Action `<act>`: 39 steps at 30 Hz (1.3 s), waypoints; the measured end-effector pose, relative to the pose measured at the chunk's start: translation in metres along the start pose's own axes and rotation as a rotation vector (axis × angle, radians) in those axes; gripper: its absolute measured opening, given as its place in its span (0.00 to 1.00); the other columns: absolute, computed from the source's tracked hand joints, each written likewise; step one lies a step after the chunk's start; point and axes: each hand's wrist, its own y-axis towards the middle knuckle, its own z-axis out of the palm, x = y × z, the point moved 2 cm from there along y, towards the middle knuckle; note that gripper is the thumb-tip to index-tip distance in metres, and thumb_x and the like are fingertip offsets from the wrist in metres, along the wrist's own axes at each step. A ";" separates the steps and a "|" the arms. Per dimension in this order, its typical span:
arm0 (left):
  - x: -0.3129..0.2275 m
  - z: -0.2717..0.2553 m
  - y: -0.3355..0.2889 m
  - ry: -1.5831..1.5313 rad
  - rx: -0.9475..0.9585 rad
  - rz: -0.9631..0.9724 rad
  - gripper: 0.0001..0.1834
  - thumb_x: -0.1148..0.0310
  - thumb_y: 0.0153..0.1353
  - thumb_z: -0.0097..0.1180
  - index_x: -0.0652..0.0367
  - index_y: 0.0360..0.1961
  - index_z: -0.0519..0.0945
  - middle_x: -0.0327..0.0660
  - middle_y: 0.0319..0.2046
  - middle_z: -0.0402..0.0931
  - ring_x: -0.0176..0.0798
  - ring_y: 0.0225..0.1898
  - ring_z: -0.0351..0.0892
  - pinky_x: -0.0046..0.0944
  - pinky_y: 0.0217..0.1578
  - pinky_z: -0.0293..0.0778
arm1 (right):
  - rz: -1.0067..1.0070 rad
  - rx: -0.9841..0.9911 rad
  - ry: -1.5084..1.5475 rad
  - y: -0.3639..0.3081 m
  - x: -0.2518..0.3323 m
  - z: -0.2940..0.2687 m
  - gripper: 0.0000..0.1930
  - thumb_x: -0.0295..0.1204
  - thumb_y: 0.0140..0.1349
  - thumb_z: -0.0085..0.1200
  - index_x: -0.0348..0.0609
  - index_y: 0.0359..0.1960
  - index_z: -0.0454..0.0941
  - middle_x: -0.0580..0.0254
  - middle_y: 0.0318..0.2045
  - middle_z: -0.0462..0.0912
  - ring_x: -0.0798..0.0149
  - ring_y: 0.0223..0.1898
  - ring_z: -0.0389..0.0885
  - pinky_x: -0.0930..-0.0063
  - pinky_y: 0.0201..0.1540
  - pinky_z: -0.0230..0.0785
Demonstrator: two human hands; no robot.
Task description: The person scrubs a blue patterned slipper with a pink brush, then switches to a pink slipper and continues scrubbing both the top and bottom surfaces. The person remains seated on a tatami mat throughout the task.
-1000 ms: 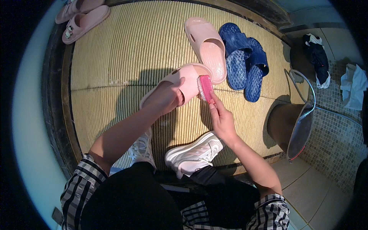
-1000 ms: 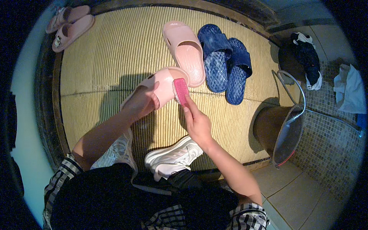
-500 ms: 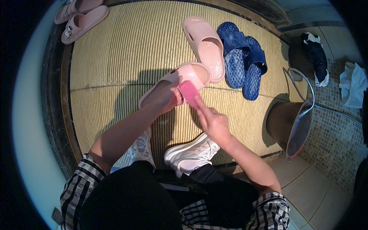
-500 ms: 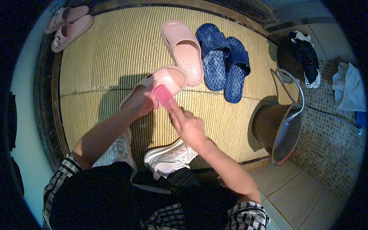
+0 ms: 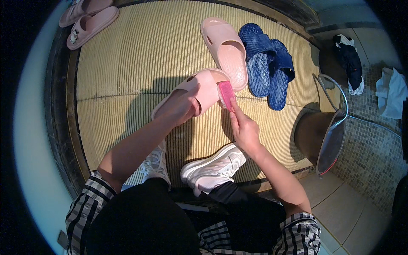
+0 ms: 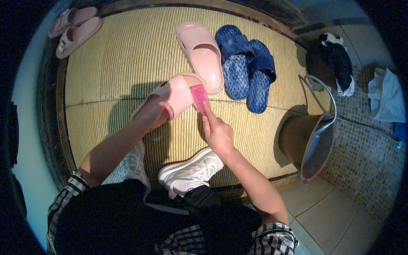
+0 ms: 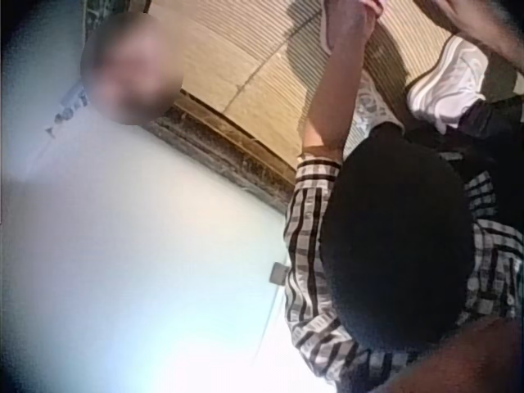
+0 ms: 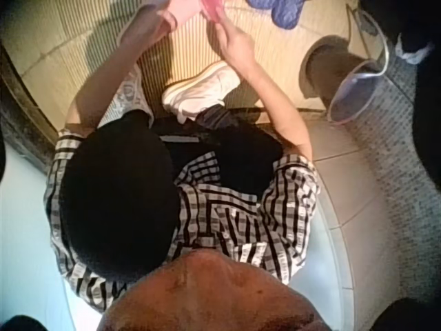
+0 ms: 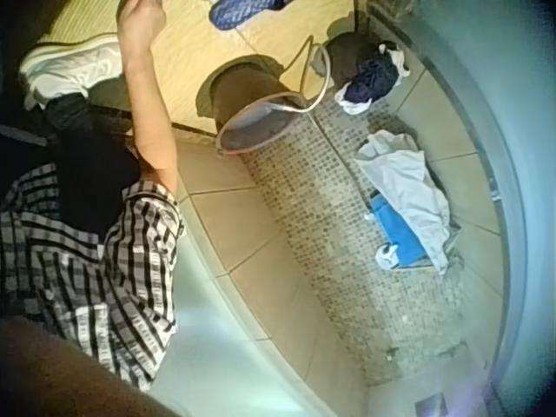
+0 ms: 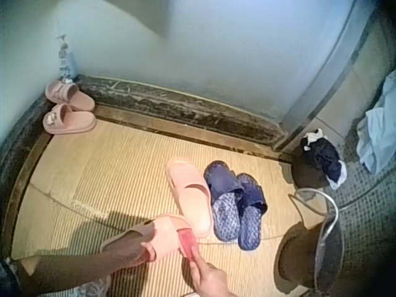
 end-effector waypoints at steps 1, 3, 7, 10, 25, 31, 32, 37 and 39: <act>0.002 -0.005 0.002 0.012 0.020 -0.002 0.21 0.58 0.76 0.39 0.66 0.58 0.65 0.41 0.23 0.76 0.33 0.15 0.72 0.33 0.18 0.68 | 0.008 0.012 0.006 0.000 0.003 -0.001 0.23 0.32 0.71 0.47 0.54 0.68 0.66 0.44 0.24 0.79 0.48 0.24 0.80 0.59 0.28 0.71; 0.005 -0.004 0.004 -0.005 -0.013 0.018 0.22 0.57 0.76 0.38 0.67 0.57 0.65 0.41 0.19 0.74 0.35 0.14 0.71 0.33 0.17 0.68 | -0.009 0.003 0.010 0.000 0.004 0.000 0.24 0.33 0.71 0.47 0.53 0.68 0.66 0.44 0.23 0.79 0.48 0.22 0.80 0.58 0.26 0.71; 0.001 -0.001 0.002 0.023 -0.020 -0.022 0.23 0.55 0.76 0.36 0.67 0.56 0.66 0.41 0.17 0.73 0.34 0.14 0.71 0.31 0.16 0.66 | -0.089 -0.062 0.003 0.000 -0.002 0.006 0.25 0.35 0.69 0.48 0.52 0.68 0.65 0.46 0.20 0.79 0.48 0.19 0.79 0.57 0.23 0.72; 0.002 -0.003 0.004 0.022 0.032 -0.024 0.24 0.53 0.76 0.35 0.65 0.57 0.66 0.42 0.21 0.75 0.33 0.17 0.73 0.31 0.16 0.66 | -0.114 -0.079 -0.022 0.000 0.000 0.006 0.26 0.34 0.69 0.49 0.52 0.69 0.64 0.49 0.19 0.79 0.50 0.17 0.78 0.57 0.21 0.71; -0.002 0.004 0.000 -0.015 0.081 -0.015 0.26 0.52 0.75 0.31 0.60 0.62 0.63 0.40 0.34 0.77 0.32 0.20 0.74 0.33 0.22 0.73 | -0.129 -0.064 -0.076 0.005 -0.002 0.001 0.25 0.30 0.69 0.50 0.49 0.68 0.66 0.50 0.21 0.79 0.54 0.17 0.78 0.62 0.21 0.72; 0.006 0.000 0.010 -0.169 -0.002 -0.011 0.32 0.46 0.75 0.30 0.62 0.65 0.59 0.43 0.36 0.78 0.33 0.23 0.78 0.38 0.31 0.80 | -0.291 0.096 -0.109 -0.021 0.037 0.010 0.28 0.32 0.67 0.53 0.53 0.70 0.63 0.53 0.20 0.79 0.59 0.15 0.76 0.62 0.19 0.71; 0.005 0.006 0.008 -0.223 -0.090 -0.021 0.33 0.43 0.74 0.29 0.62 0.65 0.59 0.42 0.36 0.78 0.34 0.24 0.78 0.40 0.34 0.80 | -0.368 0.095 -0.146 -0.022 0.043 0.009 0.28 0.32 0.67 0.52 0.54 0.70 0.63 0.53 0.20 0.78 0.59 0.15 0.76 0.62 0.19 0.71; 0.028 -0.024 0.032 -0.621 0.668 -0.057 0.39 0.38 0.72 0.28 0.63 0.63 0.66 0.48 0.51 0.76 0.42 0.52 0.77 0.43 0.57 0.72 | -0.120 0.017 -0.081 0.006 0.008 -0.003 0.26 0.35 0.69 0.50 0.53 0.68 0.65 0.51 0.20 0.79 0.54 0.17 0.78 0.61 0.21 0.71; 0.035 -0.015 0.040 -0.483 0.495 0.049 0.38 0.39 0.72 0.27 0.63 0.64 0.66 0.49 0.54 0.76 0.43 0.56 0.76 0.43 0.59 0.72 | -0.007 0.026 -0.036 0.007 -0.005 -0.010 0.25 0.35 0.70 0.49 0.52 0.68 0.65 0.46 0.23 0.80 0.51 0.19 0.79 0.59 0.23 0.72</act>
